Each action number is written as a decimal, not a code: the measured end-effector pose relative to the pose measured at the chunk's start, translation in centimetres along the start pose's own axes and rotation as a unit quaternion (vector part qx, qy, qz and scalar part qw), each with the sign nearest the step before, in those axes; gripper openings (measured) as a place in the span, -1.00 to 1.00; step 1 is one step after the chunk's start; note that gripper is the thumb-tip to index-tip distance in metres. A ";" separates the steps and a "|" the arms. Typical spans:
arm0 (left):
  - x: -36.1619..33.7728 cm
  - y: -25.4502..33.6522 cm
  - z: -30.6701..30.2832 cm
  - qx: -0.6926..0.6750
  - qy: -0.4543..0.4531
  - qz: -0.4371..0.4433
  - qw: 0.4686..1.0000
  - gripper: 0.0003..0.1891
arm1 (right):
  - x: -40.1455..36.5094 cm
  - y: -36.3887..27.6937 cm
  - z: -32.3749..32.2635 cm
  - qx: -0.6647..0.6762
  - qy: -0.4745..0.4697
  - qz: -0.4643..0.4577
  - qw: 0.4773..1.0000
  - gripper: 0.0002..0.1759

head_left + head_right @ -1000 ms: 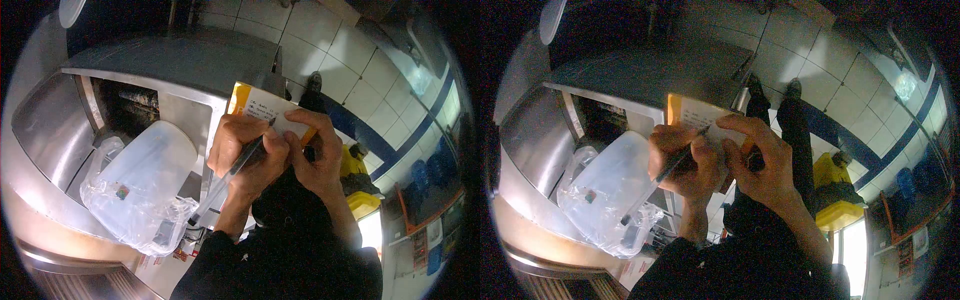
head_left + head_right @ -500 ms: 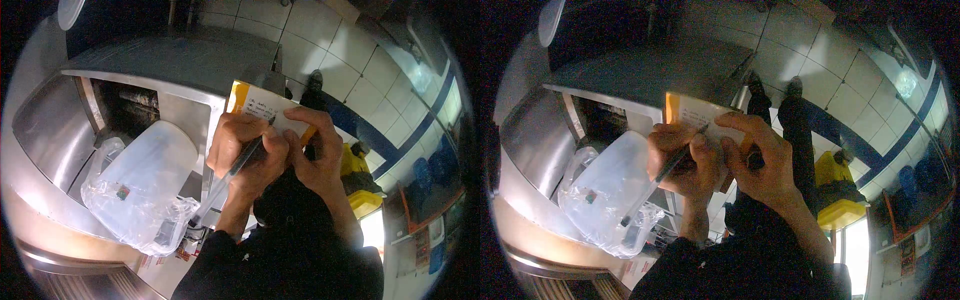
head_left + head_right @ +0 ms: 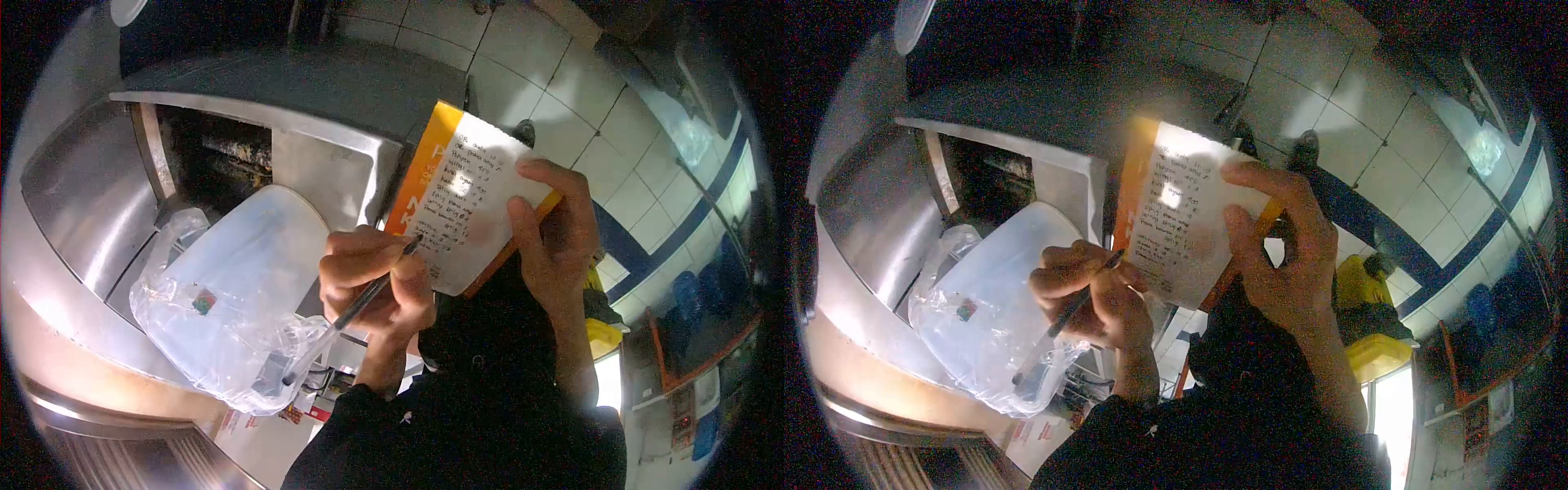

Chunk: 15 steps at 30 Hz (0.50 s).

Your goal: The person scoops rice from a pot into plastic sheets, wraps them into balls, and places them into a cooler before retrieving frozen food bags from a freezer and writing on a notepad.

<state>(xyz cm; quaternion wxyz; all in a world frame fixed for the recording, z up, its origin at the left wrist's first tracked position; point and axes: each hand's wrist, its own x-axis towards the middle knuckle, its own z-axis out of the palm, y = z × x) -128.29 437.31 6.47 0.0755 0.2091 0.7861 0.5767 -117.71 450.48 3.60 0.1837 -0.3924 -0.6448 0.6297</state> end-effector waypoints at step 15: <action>-0.6 -1.7 -0.1 0.038 0.009 0.038 0.999 -0.76 | -0.9 0.3 1.6 0.014 0.008 -0.002 1.000 -0.36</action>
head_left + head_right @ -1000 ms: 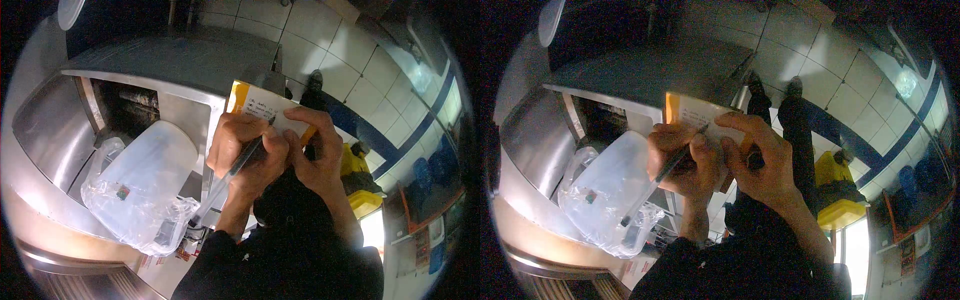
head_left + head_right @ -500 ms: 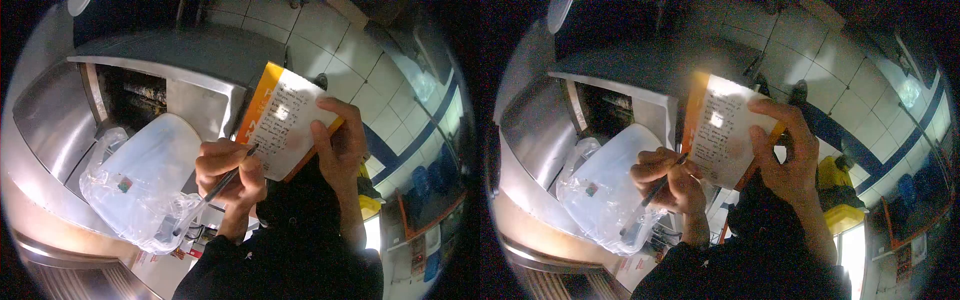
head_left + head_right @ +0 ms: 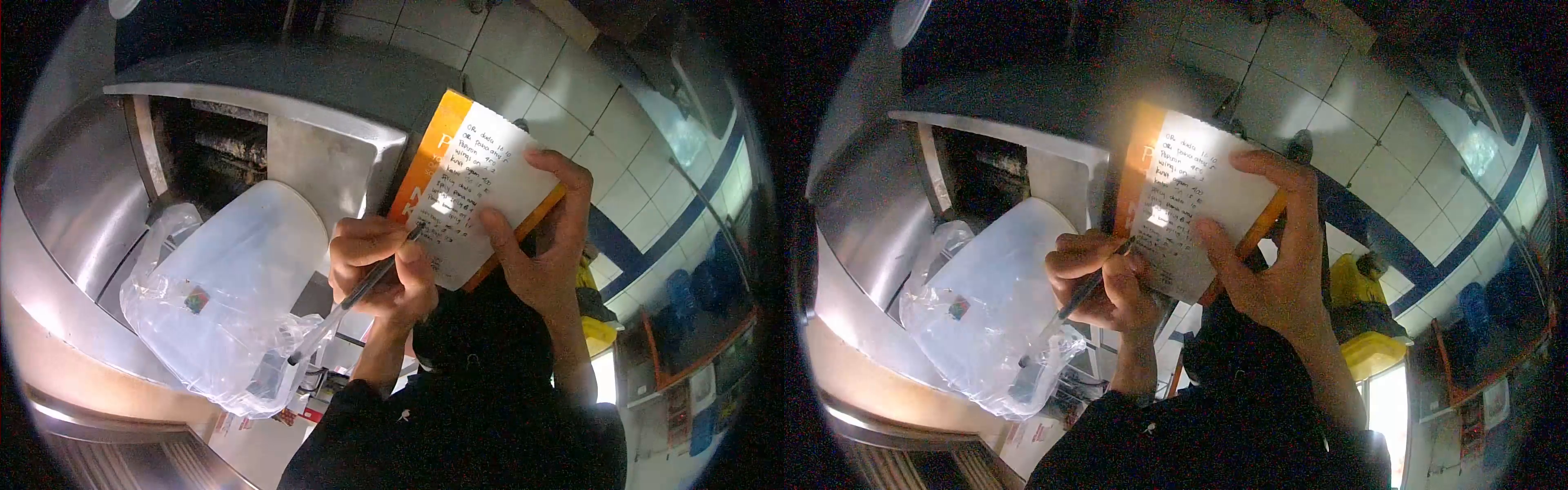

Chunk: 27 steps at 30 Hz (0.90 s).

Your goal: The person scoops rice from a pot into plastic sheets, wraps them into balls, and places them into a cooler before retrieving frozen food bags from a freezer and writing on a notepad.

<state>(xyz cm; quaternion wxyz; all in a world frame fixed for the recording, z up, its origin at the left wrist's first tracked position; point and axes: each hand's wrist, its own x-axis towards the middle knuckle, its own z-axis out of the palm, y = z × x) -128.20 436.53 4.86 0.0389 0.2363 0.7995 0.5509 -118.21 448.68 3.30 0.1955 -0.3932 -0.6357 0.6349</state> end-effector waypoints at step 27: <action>-1.0 0.3 -0.7 0.034 -0.044 0.002 0.998 -0.72 | -2.4 -0.7 0.8 -0.021 -0.004 0.024 0.999 -0.38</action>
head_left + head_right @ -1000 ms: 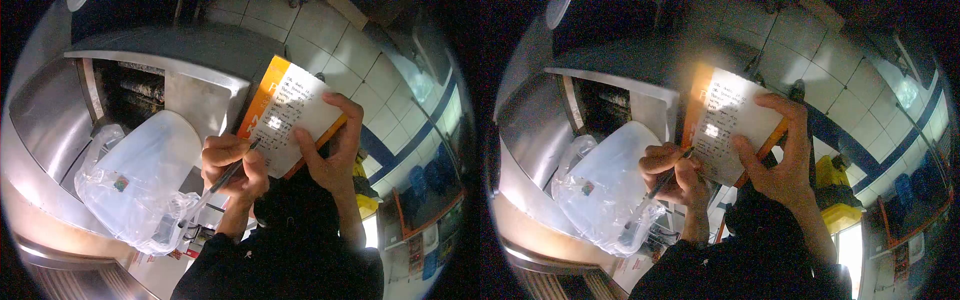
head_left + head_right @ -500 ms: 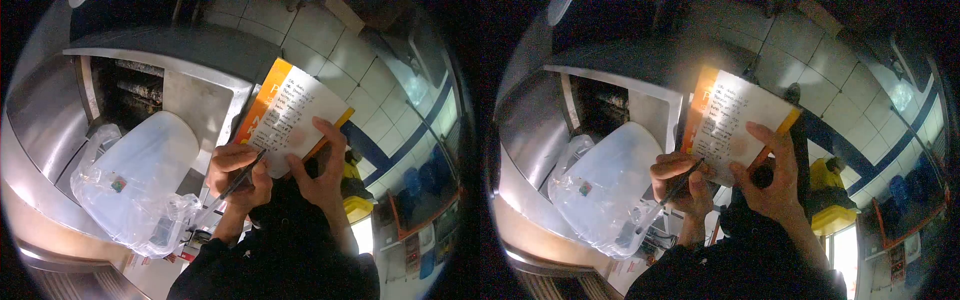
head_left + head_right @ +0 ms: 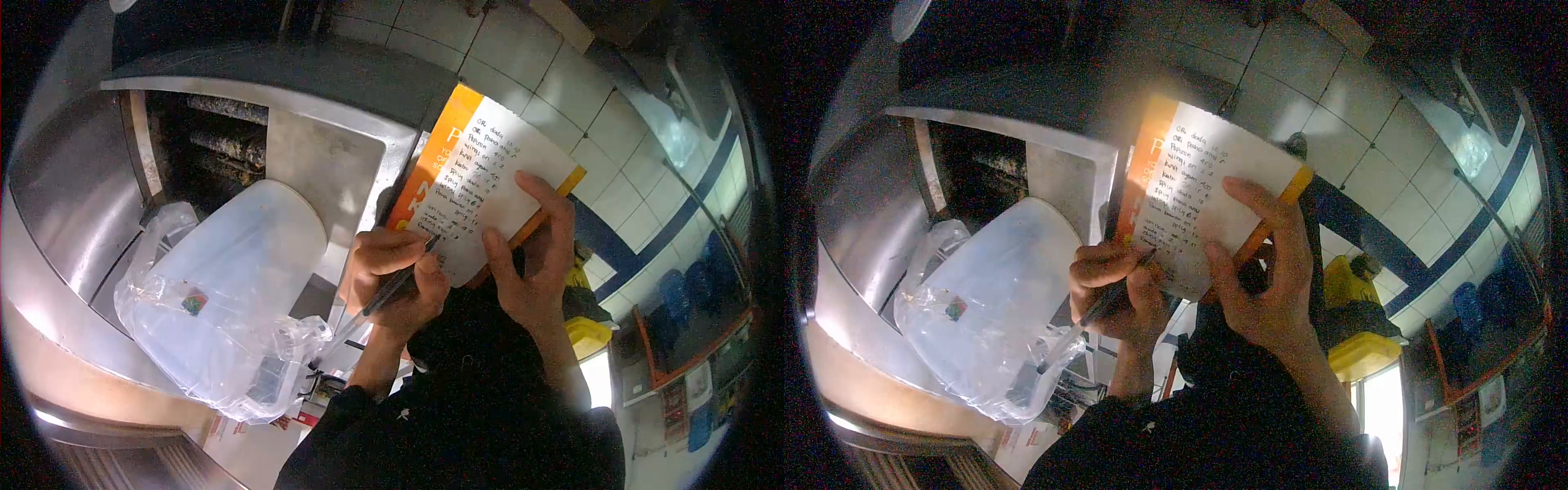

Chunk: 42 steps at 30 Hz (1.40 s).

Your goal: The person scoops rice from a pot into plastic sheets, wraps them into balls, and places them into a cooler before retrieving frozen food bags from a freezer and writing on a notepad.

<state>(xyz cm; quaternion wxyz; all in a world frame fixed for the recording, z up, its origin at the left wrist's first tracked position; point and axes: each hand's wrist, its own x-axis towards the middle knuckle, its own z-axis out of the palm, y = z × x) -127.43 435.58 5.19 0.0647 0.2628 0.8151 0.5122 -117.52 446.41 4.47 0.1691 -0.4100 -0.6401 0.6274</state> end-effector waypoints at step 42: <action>1.6 2.0 1.6 0.044 -0.114 -0.017 0.992 -0.78 | 0.4 0.7 0.0 -0.033 0.013 -0.053 0.998 -0.49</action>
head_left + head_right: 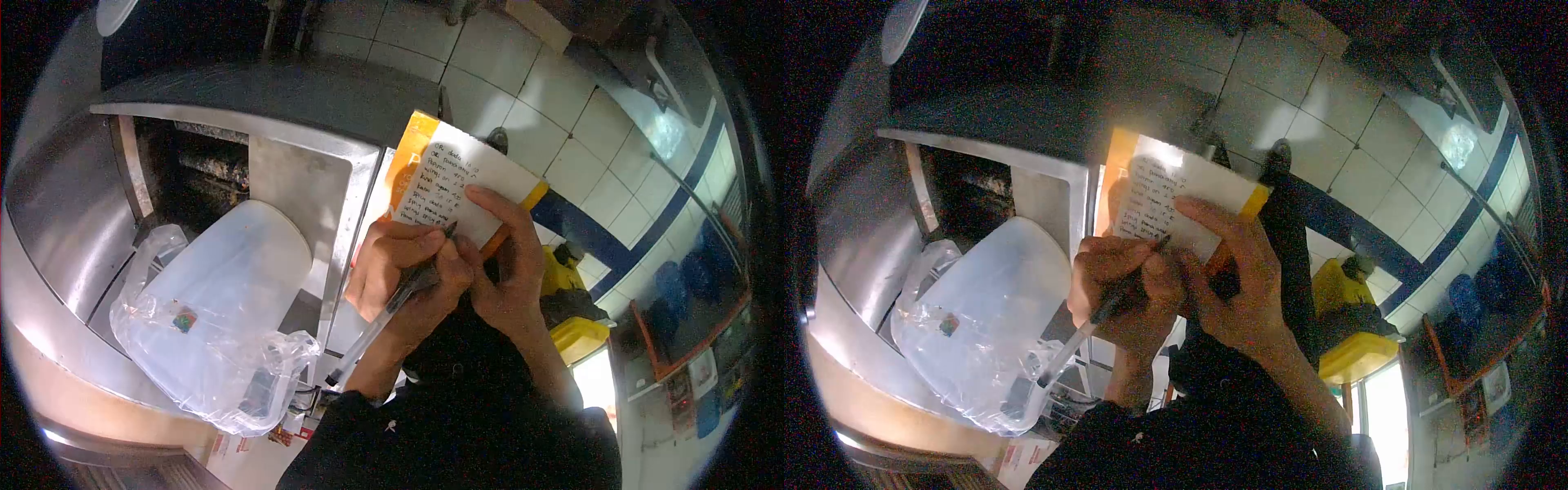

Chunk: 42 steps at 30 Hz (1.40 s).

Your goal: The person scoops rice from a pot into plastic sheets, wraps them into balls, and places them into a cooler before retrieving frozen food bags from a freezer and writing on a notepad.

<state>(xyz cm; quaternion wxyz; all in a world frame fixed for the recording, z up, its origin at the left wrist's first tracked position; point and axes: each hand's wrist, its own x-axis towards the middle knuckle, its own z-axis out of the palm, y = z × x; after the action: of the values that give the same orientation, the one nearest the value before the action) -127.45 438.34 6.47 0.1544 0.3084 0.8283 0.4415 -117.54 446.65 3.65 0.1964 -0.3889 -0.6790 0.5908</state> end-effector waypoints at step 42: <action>0.1 -0.8 1.2 0.043 0.052 0.047 0.997 -0.75 | 0.5 0.0 -0.3 0.027 -0.012 0.020 0.999 -0.55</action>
<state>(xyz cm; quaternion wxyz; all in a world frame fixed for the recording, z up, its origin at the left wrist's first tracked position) -127.15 438.82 5.18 0.0768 0.3302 0.8381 0.4273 -117.63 447.16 3.62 0.1865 -0.3905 -0.6573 0.6170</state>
